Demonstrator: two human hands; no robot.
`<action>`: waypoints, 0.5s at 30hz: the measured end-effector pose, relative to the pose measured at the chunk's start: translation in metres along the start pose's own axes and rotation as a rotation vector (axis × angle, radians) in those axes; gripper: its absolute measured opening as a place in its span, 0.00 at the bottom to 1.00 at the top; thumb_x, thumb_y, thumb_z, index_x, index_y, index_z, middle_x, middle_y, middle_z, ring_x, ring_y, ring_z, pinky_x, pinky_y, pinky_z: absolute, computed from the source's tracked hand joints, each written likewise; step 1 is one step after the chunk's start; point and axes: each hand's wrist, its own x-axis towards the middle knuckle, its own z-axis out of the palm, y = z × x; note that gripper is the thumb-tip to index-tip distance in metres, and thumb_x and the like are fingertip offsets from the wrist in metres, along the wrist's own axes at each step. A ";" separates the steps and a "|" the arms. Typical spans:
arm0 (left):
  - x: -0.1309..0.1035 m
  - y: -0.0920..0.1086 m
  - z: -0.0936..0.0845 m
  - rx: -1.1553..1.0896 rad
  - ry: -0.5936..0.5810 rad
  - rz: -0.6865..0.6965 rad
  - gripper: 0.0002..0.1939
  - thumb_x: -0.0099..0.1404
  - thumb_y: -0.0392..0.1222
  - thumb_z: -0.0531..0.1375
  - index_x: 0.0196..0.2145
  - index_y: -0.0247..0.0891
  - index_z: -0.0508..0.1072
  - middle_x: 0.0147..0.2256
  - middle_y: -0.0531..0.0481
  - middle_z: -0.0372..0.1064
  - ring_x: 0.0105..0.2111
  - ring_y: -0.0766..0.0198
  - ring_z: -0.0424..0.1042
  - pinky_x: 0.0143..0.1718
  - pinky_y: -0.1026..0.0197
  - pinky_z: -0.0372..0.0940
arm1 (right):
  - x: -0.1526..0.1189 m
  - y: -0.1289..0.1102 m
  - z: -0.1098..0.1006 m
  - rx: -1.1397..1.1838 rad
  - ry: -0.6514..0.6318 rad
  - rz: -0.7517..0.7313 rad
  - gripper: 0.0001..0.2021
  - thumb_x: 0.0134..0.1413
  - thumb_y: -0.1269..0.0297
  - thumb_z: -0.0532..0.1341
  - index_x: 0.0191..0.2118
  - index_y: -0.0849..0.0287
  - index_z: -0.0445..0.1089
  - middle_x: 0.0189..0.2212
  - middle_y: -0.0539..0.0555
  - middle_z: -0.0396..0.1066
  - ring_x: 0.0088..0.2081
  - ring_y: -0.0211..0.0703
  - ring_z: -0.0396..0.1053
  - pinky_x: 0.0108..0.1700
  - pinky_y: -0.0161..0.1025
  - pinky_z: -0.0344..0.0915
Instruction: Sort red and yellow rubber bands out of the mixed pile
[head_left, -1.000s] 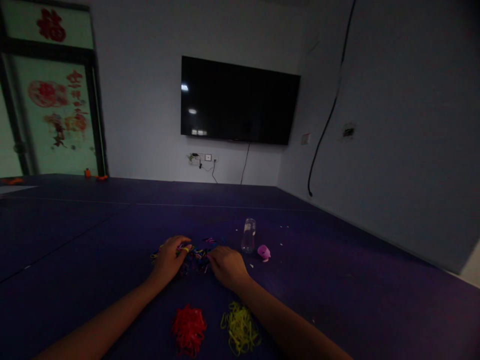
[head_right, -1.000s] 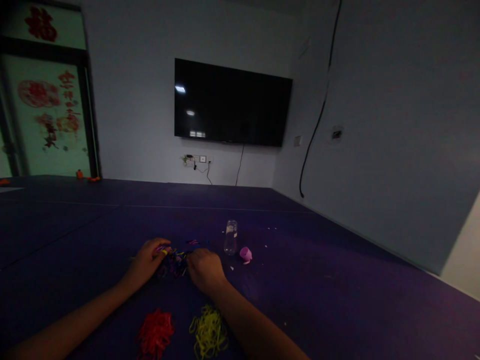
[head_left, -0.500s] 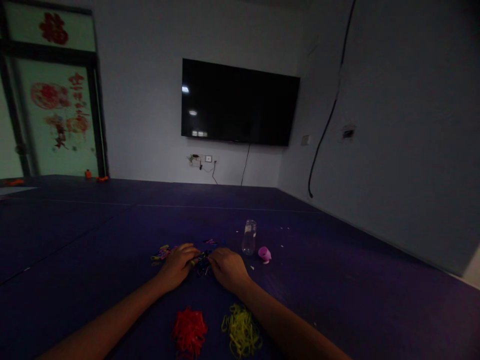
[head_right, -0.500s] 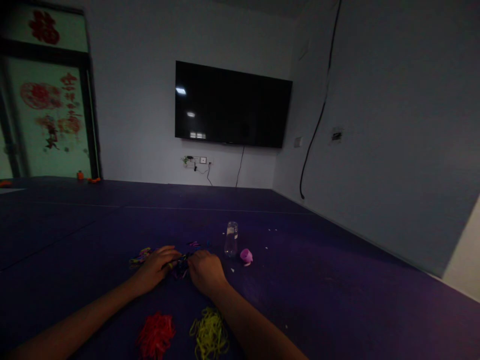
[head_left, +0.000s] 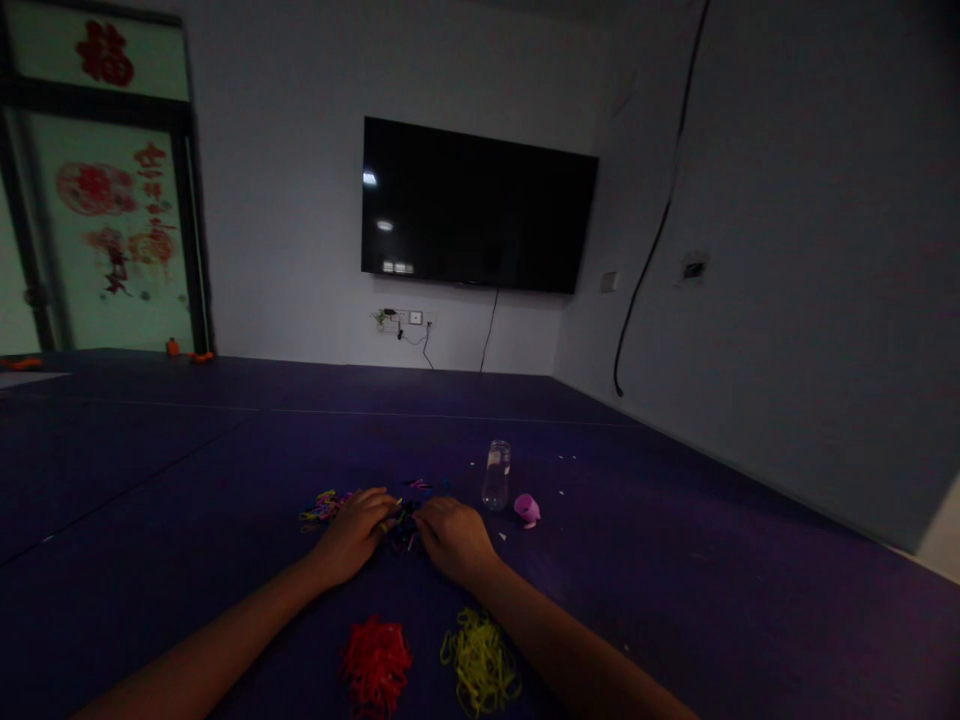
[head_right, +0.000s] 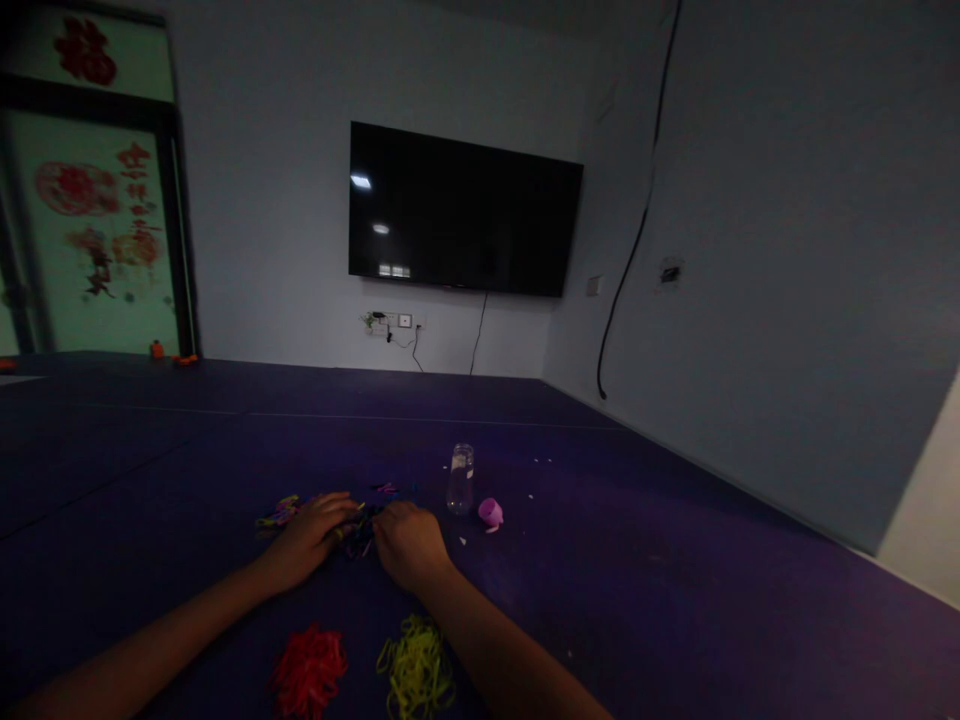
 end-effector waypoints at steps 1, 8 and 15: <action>0.000 0.001 0.000 -0.004 0.016 0.007 0.18 0.60 0.29 0.53 0.45 0.42 0.73 0.45 0.46 0.72 0.51 0.54 0.64 0.53 0.48 0.58 | 0.000 0.000 0.000 0.001 0.000 0.001 0.09 0.60 0.69 0.51 0.38 0.58 0.69 0.36 0.54 0.73 0.40 0.43 0.69 0.40 0.36 0.62; -0.001 0.002 -0.001 0.030 0.020 0.118 0.26 0.60 0.28 0.50 0.54 0.45 0.66 0.52 0.48 0.67 0.54 0.57 0.61 0.56 0.47 0.56 | 0.000 0.000 0.000 0.052 0.012 0.064 0.11 0.61 0.68 0.50 0.40 0.58 0.70 0.37 0.55 0.73 0.42 0.43 0.69 0.44 0.37 0.62; -0.003 0.000 0.000 0.115 0.010 0.192 0.27 0.58 0.26 0.51 0.53 0.44 0.66 0.51 0.47 0.68 0.53 0.56 0.62 0.56 0.43 0.54 | 0.000 0.001 0.000 0.105 0.021 0.125 0.13 0.60 0.67 0.51 0.46 0.56 0.70 0.42 0.55 0.72 0.45 0.45 0.69 0.46 0.39 0.63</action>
